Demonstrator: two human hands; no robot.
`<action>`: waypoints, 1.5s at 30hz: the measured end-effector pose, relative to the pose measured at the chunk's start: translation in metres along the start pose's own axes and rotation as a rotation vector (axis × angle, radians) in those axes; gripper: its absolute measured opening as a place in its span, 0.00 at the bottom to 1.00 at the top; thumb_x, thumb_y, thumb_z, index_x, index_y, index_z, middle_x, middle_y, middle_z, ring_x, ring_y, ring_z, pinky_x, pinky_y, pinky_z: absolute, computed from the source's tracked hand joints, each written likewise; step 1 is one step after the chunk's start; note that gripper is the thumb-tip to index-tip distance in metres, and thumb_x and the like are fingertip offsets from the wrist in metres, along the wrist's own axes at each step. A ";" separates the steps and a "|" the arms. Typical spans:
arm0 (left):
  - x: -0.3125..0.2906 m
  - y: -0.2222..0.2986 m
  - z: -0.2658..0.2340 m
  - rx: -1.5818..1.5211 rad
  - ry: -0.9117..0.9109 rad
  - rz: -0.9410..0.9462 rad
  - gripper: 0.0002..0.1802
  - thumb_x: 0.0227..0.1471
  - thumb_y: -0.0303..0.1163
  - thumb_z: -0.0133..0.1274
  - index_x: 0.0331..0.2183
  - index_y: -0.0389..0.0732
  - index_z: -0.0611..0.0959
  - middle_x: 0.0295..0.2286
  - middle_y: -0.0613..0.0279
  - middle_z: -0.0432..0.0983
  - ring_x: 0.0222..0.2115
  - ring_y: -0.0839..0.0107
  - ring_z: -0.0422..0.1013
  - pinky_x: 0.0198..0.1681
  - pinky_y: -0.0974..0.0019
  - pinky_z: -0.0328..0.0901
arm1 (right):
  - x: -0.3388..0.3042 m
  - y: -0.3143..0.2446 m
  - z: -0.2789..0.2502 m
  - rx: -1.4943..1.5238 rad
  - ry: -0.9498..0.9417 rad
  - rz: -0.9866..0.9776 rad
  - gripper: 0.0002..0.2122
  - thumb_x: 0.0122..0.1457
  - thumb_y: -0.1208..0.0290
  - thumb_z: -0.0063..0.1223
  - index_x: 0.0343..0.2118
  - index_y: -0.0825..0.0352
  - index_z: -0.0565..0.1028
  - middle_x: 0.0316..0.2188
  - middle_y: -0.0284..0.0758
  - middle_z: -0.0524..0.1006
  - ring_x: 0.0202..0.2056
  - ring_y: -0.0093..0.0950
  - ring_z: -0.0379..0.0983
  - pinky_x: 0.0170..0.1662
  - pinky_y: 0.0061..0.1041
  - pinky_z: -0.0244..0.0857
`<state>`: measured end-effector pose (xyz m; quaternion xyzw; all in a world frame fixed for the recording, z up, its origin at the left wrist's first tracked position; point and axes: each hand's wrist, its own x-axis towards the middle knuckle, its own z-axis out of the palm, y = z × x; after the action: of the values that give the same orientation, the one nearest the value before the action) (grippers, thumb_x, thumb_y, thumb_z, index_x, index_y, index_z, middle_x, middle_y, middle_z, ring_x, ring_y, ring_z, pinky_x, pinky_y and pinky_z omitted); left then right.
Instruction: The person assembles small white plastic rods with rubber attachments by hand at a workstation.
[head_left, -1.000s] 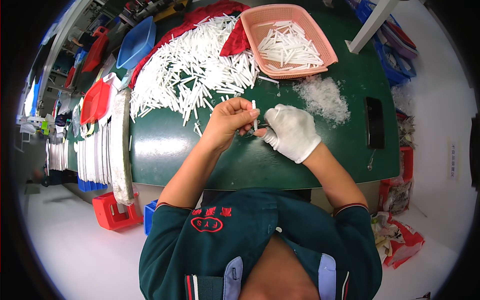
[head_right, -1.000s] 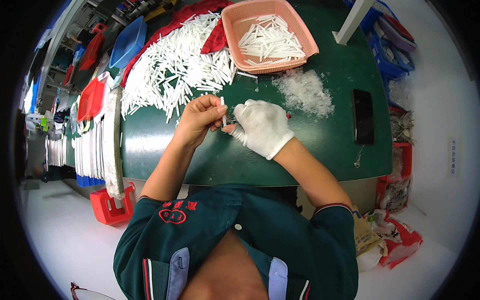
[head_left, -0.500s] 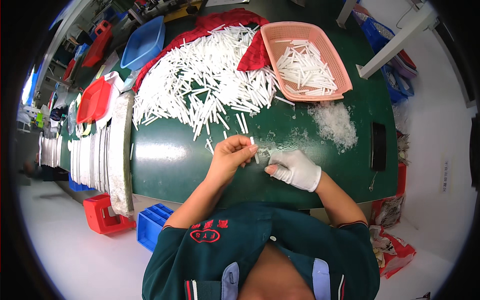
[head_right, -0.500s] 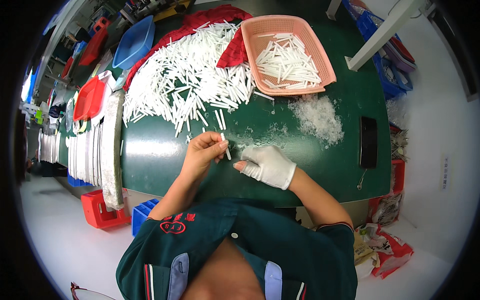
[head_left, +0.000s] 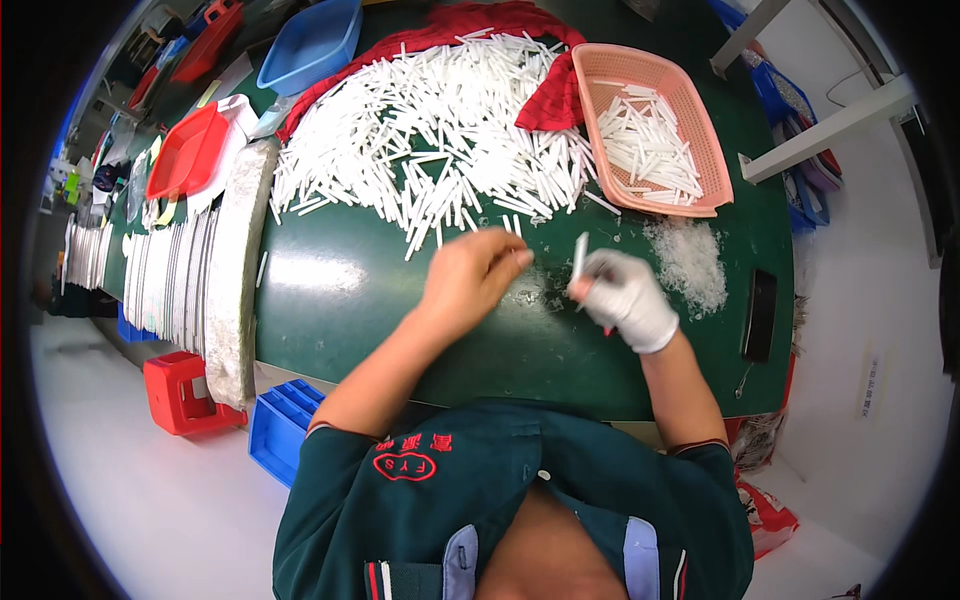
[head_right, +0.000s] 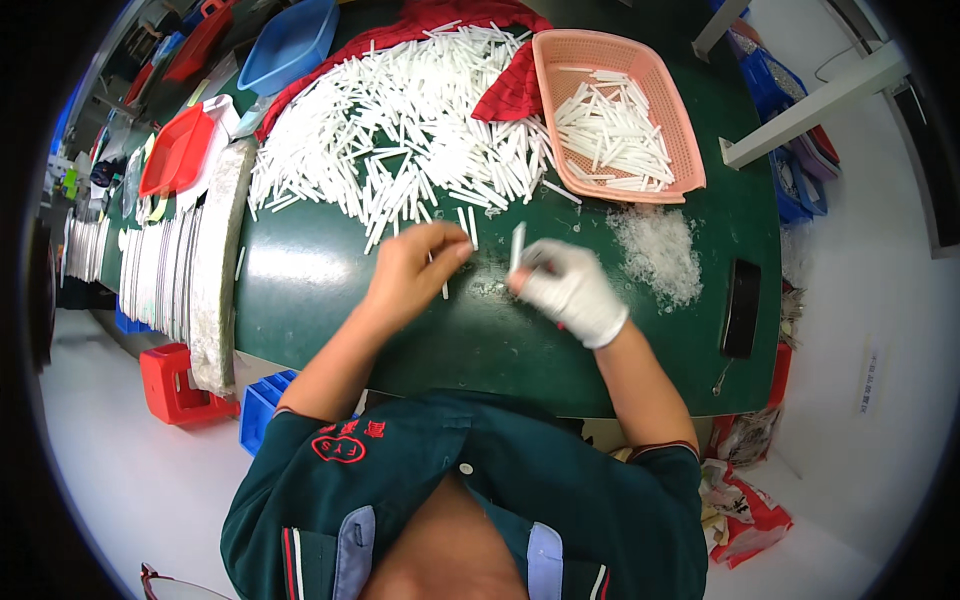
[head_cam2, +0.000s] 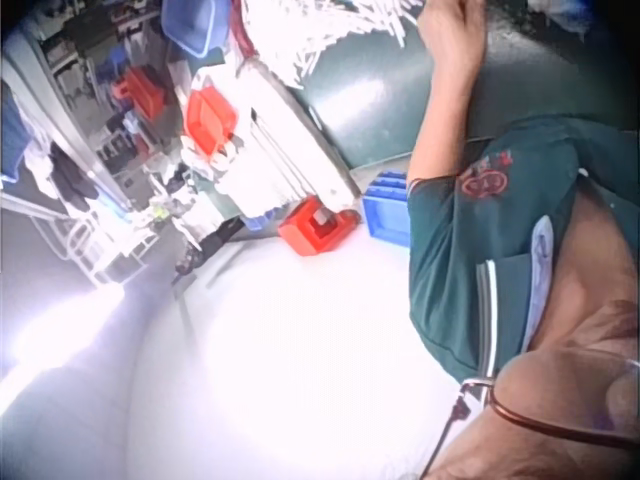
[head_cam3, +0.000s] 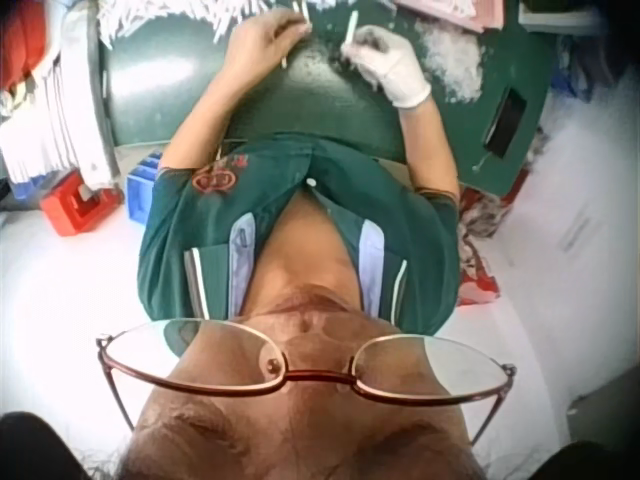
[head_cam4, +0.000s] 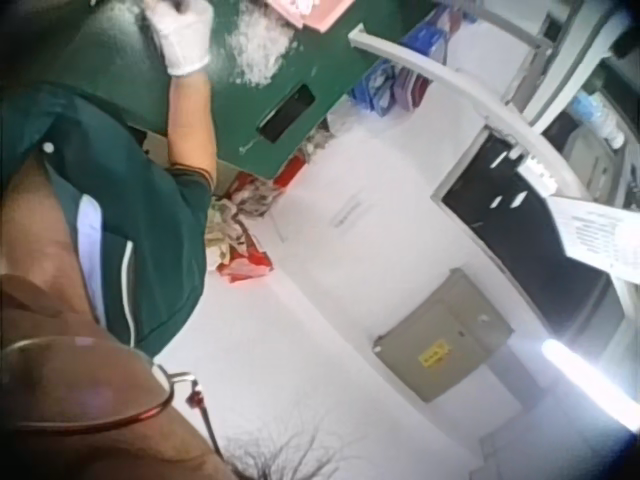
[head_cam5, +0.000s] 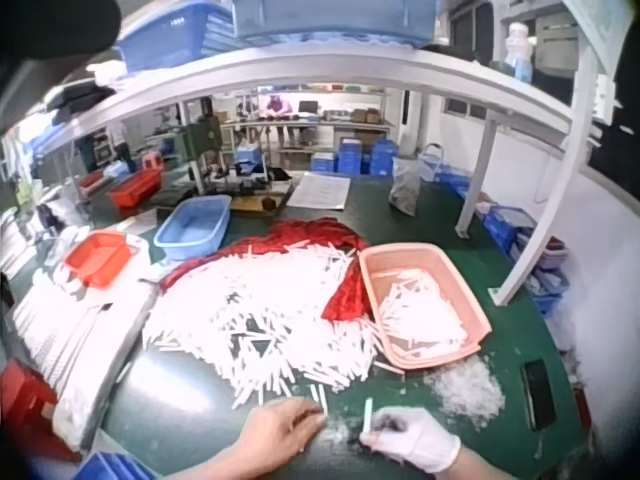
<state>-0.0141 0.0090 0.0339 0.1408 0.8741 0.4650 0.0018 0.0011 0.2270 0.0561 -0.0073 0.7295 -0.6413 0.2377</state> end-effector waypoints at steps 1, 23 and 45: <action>0.009 -0.009 0.002 0.130 0.099 0.107 0.09 0.45 0.34 0.56 0.28 0.38 0.79 0.23 0.55 0.75 0.26 0.58 0.73 0.28 0.60 0.66 | 0.002 -0.007 -0.009 0.162 0.066 0.051 0.11 0.51 0.66 0.58 0.30 0.68 0.73 0.17 0.28 0.68 0.16 0.16 0.60 0.19 0.17 0.54; 0.023 -0.015 0.010 -0.576 -0.303 -0.273 0.15 0.45 0.22 0.53 0.39 0.33 0.74 0.29 0.61 0.74 0.27 0.72 0.74 0.25 0.72 0.67 | 0.014 0.016 0.002 -0.638 0.326 -0.226 0.13 0.56 0.66 0.51 0.40 0.70 0.71 0.31 0.48 0.75 0.34 0.41 0.74 0.37 0.30 0.67; -0.010 -0.008 0.016 -0.971 -0.422 -0.270 0.14 0.53 0.23 0.50 0.44 0.37 0.70 0.33 0.62 0.77 0.27 0.77 0.74 0.23 0.79 0.63 | 0.007 0.015 0.017 -0.819 0.343 -0.642 0.10 0.52 0.62 0.55 0.30 0.64 0.73 0.23 0.37 0.73 0.24 0.36 0.72 0.26 0.32 0.66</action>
<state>-0.0048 0.0150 0.0174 0.1007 0.5497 0.7725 0.3016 0.0058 0.2113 0.0387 -0.2167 0.9089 -0.3373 -0.1146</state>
